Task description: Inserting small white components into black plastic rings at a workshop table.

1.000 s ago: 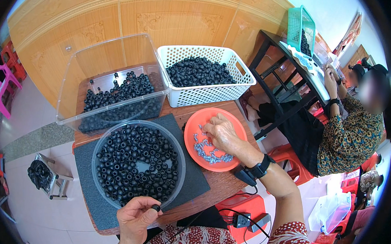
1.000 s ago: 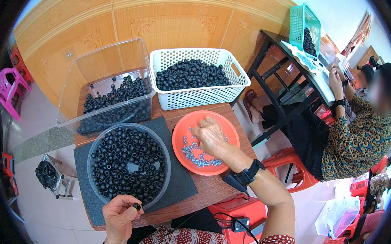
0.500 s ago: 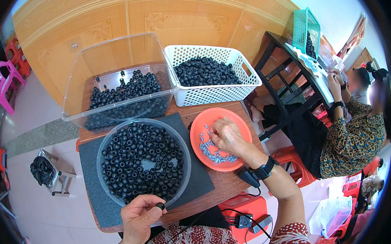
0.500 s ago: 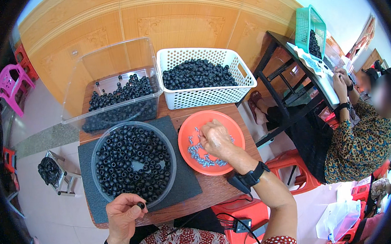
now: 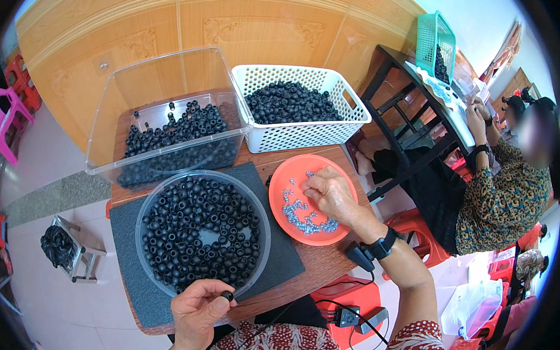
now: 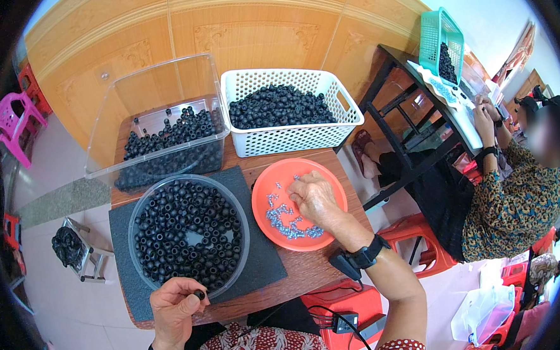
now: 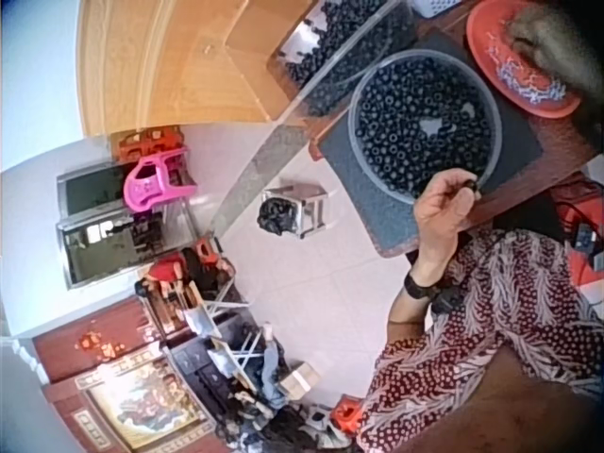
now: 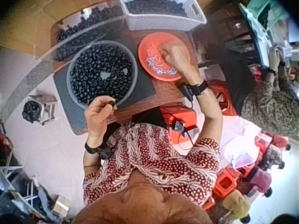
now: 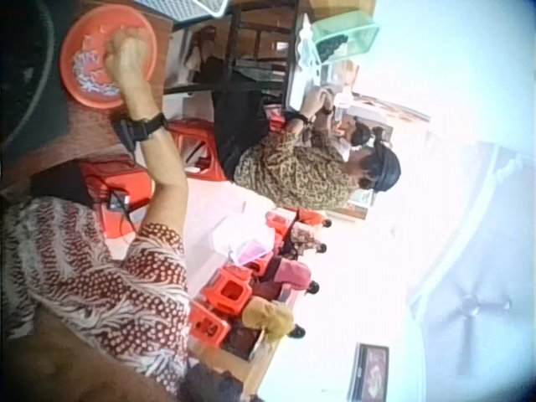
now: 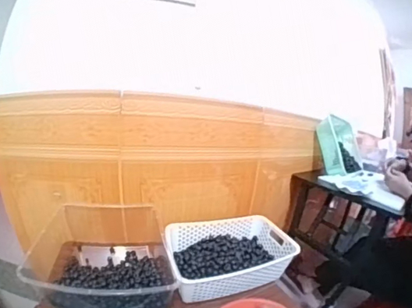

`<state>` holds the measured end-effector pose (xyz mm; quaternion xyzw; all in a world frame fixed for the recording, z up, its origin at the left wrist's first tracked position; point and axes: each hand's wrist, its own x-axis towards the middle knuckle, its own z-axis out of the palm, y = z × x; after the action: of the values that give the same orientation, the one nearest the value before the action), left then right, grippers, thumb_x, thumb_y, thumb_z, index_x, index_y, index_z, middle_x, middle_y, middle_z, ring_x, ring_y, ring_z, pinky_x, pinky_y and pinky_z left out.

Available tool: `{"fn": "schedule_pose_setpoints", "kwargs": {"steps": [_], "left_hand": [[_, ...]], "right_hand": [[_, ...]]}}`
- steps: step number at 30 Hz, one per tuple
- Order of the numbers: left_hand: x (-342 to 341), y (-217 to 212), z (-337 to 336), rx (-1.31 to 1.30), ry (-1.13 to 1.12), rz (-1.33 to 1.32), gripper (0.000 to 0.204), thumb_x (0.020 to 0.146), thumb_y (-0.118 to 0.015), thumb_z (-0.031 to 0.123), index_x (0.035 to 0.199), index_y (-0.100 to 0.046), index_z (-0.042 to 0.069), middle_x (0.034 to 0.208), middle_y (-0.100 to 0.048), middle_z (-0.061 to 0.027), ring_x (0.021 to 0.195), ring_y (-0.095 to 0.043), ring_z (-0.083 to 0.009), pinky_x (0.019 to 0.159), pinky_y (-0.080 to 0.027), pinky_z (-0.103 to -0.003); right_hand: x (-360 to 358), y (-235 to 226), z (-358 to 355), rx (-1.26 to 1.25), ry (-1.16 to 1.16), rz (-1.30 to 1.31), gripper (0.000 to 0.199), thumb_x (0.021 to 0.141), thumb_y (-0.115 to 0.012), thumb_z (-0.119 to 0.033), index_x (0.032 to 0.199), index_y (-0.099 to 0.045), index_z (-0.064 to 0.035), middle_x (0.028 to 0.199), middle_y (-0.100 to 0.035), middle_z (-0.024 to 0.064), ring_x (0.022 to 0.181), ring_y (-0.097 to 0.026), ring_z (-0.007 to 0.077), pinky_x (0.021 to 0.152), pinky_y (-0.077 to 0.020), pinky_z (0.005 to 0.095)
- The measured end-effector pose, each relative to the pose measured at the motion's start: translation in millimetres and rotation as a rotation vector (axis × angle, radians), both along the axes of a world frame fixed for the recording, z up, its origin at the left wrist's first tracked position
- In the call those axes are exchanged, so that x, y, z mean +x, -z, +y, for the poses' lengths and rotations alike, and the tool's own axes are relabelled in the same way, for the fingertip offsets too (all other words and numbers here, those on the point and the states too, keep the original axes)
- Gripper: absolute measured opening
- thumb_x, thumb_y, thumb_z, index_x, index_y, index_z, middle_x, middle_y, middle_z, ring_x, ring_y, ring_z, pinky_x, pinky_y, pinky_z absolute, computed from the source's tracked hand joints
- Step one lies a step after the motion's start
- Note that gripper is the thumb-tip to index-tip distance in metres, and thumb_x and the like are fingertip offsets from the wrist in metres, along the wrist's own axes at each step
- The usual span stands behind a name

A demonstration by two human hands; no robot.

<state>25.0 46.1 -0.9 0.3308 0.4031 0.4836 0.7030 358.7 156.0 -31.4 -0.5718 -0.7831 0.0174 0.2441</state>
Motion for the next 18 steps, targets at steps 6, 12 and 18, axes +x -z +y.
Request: {"fn": "schedule_pose_setpoints", "kwargs": {"steps": [6, 12, 18], "left_hand": [[1.4, -2.1, -0.7, -0.007, -0.013, -0.006, 0.036, 0.075, -0.08, 0.021, 0.093, -0.063, -0.006, 0.082, -0.066, -0.0107, 0.068, -0.063, -0.015, 0.058, -0.05, -0.022], [-6.7, 2.3, -0.9, -0.004, 0.069, -0.045, 0.026, 0.082, -0.073, 0.008, 0.102, -0.063, -0.005, 0.094, -0.065, -0.0104, 0.079, -0.064, -0.015, 0.074, -0.053, -0.026], [-7.0, 2.2, 0.2, -0.005, 0.077, -0.034, 0.027, 0.082, -0.073, 0.01, 0.101, -0.063, -0.005, 0.094, -0.065, -0.0097, 0.079, -0.064, -0.0147, 0.073, -0.052, -0.024]], "right_hand": [[-10.7, 8.8, 14.1, -0.017, -0.069, -0.019, 0.018, 0.067, -0.071, -0.003, 0.084, -0.069, -0.0073, 0.073, -0.059, 0.0109, 0.076, -0.055, 0.0301, 0.067, -0.0471, 0.0414], [-16.5, 9.8, 19.6, -0.067, -0.094, 0.001, 0.011, 0.068, -0.07, -0.003, 0.078, -0.065, -0.0046, 0.074, -0.06, 0.0127, 0.075, -0.055, 0.0313, 0.066, -0.0464, 0.0429], [-21.3, 3.1, 16.2, -0.112, -0.071, 0.084, 0.01, 0.068, -0.065, -0.001, 0.066, -0.056, -0.0037, 0.067, -0.06, 0.0127, 0.07, -0.055, 0.0328, 0.065, -0.0451, 0.0427]]}}
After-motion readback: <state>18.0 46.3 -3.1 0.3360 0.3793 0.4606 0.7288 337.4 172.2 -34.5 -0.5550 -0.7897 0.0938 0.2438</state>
